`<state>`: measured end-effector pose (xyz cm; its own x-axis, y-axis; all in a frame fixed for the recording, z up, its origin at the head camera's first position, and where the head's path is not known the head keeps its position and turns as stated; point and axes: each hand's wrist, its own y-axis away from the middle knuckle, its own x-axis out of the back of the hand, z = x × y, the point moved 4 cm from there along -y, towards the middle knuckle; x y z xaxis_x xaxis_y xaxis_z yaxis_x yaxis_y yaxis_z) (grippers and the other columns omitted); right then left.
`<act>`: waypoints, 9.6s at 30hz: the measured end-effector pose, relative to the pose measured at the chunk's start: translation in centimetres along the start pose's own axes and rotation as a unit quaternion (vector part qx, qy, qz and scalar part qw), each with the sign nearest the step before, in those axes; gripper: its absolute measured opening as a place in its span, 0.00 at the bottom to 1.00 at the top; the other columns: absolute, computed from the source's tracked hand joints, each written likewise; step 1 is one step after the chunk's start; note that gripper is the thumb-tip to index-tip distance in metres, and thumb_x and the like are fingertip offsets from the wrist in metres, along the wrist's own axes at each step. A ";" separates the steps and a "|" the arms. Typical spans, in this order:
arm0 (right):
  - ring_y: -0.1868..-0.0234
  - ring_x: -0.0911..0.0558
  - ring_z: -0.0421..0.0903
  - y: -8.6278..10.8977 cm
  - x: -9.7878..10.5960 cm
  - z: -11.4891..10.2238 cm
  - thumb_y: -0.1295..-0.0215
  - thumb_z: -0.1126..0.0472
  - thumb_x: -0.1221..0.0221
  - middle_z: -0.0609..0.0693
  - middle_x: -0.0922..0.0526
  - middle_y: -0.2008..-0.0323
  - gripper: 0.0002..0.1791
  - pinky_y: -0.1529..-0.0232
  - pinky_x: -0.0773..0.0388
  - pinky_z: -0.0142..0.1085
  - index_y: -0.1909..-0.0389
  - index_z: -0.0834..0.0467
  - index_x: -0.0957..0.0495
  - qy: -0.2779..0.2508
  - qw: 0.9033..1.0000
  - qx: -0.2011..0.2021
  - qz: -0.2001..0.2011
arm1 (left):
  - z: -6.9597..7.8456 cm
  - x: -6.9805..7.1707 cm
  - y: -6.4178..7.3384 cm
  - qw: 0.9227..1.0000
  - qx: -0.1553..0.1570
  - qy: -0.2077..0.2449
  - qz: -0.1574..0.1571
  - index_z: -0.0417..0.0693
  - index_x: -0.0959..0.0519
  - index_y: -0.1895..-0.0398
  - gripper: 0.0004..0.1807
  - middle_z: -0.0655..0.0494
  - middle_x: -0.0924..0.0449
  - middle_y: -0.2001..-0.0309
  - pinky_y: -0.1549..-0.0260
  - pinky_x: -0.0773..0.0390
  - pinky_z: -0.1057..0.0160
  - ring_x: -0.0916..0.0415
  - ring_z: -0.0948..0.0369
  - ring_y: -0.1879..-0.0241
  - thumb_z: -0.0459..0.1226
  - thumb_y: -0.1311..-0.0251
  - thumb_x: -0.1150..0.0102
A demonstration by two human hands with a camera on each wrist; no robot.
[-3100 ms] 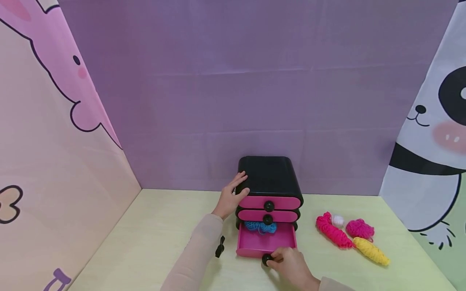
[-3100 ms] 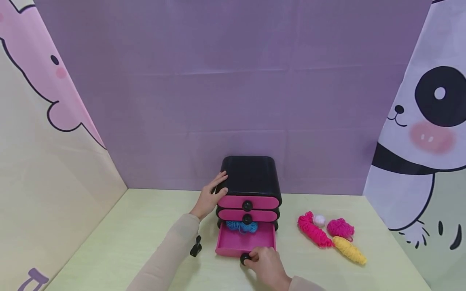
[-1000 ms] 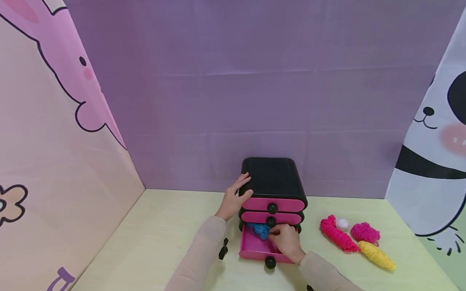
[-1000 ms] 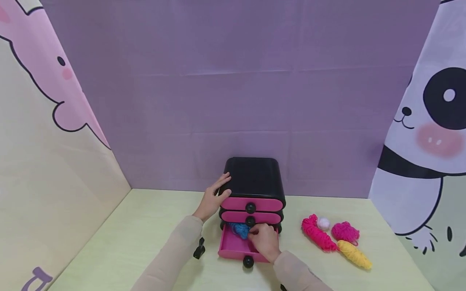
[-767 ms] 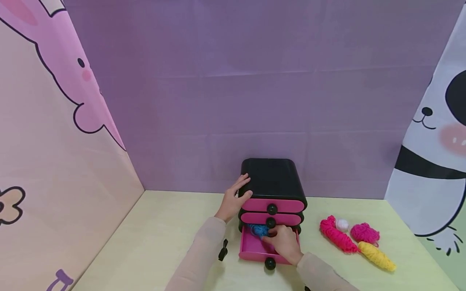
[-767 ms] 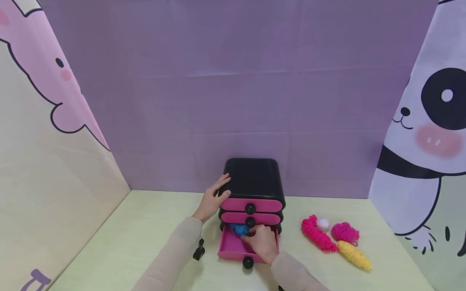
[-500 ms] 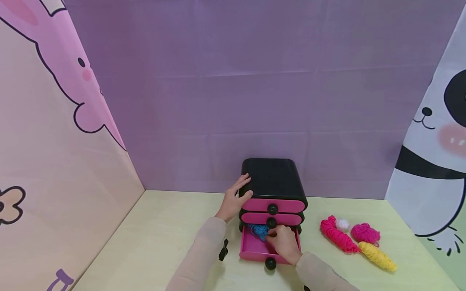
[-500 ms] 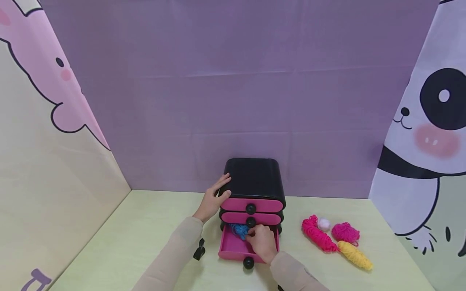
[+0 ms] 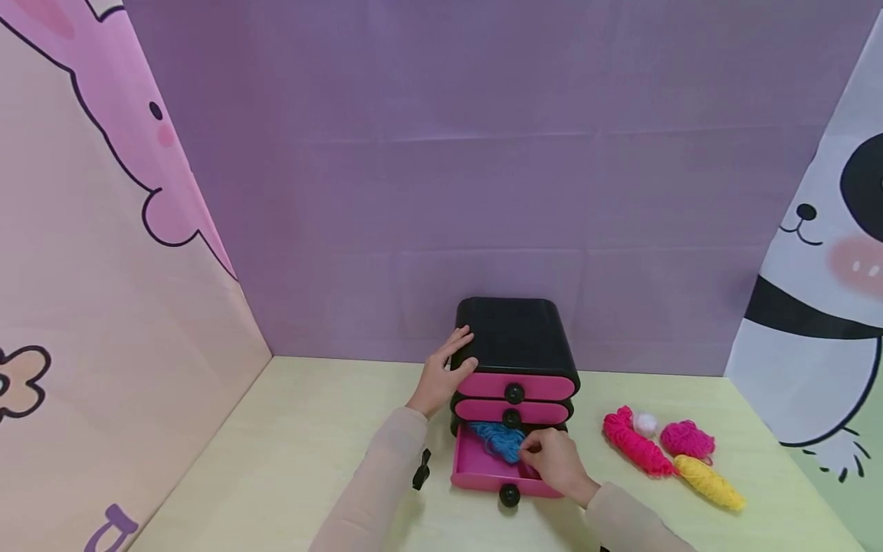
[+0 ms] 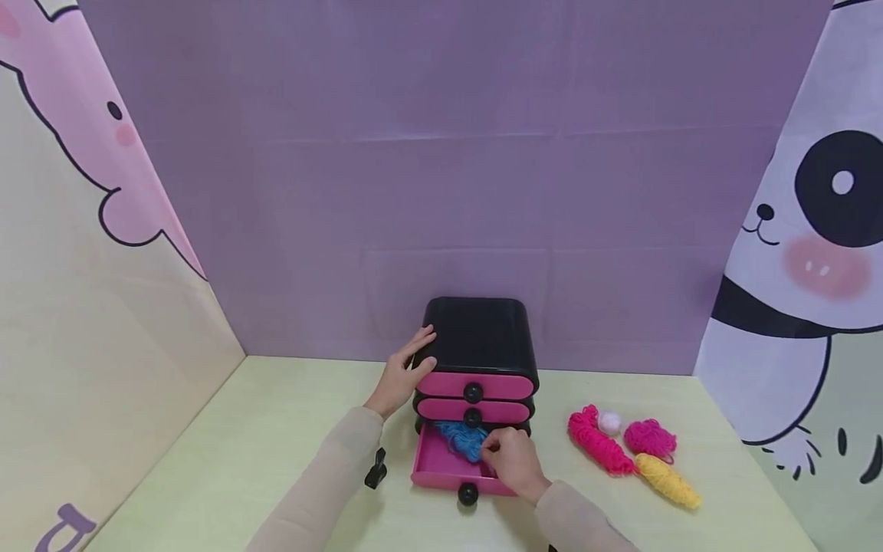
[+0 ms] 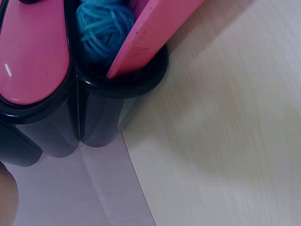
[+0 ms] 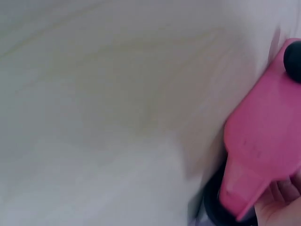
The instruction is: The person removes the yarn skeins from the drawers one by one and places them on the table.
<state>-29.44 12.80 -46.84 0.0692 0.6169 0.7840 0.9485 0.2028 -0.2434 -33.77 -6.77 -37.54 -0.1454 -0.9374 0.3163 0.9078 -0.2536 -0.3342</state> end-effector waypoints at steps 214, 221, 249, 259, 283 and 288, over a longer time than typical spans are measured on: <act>0.60 0.19 0.41 6.0 -2.2 0.2 0.39 0.65 0.44 0.57 0.18 0.58 0.23 0.52 0.22 0.40 0.49 0.78 0.32 -0.447 0.837 -0.225 -0.222 | -0.9 0.7 -0.7 0.999 -0.026 0.010 0.030 0.45 0.35 0.35 0.27 0.55 0.45 0.30 0.32 0.54 0.48 0.58 0.57 0.28 0.38 0.39 0.46; 0.60 0.19 0.41 7.3 -4.1 -0.2 0.39 0.67 0.44 0.55 0.17 0.60 0.25 0.50 0.23 0.40 0.44 0.79 0.36 -0.537 0.772 -0.297 -0.164 | -0.6 0.0 0.3 1.000 -0.011 0.006 0.010 0.44 0.37 0.34 0.28 0.55 0.47 0.29 0.32 0.54 0.50 0.59 0.59 0.28 0.39 0.37 0.48; 0.64 0.16 0.43 4.5 -3.6 -0.4 0.44 0.63 0.38 0.60 0.17 0.61 0.24 0.57 0.20 0.41 0.54 0.79 0.28 -0.481 0.827 -0.291 -0.012 | -0.2 0.5 -0.7 1.000 -0.018 0.000 0.023 0.43 0.35 0.35 0.27 0.53 0.45 0.30 0.32 0.53 0.51 0.58 0.57 0.28 0.38 0.38 0.46; 0.65 0.16 0.43 3.0 -4.1 0.2 0.46 0.60 0.36 0.62 0.17 0.60 0.25 0.60 0.19 0.39 0.55 0.76 0.25 -0.438 0.855 -0.277 0.011 | -3.8 -0.2 -1.6 0.999 -0.014 -0.005 0.044 0.58 0.33 0.36 0.26 0.69 0.43 0.32 0.32 0.52 0.53 0.56 0.69 0.30 0.43 0.39 0.45; 0.76 0.18 0.40 0.4 -3.6 0.7 0.56 0.66 0.31 0.58 0.15 0.73 0.15 0.74 0.21 0.32 0.66 0.71 0.19 -0.304 0.919 -0.235 0.083 | -4.0 -0.3 -1.5 0.999 -0.021 -0.002 0.044 0.59 0.33 0.36 0.26 0.71 0.44 0.32 0.32 0.53 0.51 0.57 0.68 0.30 0.44 0.39 0.45; 0.75 0.17 0.42 0.1 -3.6 0.6 0.57 0.68 0.31 0.60 0.15 0.73 0.15 0.73 0.20 0.34 0.67 0.72 0.19 -0.294 0.927 -0.215 0.094 | -3.2 -0.1 -1.3 0.999 -0.019 -0.005 0.038 0.56 0.34 0.36 0.26 0.67 0.44 0.31 0.32 0.53 0.50 0.57 0.65 0.29 0.44 0.39 0.46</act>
<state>-29.79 11.06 -50.03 0.1848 0.9442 0.2727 0.9811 -0.1933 0.0046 -36.18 -7.08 -40.01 -0.0725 -0.9523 0.2965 0.9002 -0.1904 -0.3916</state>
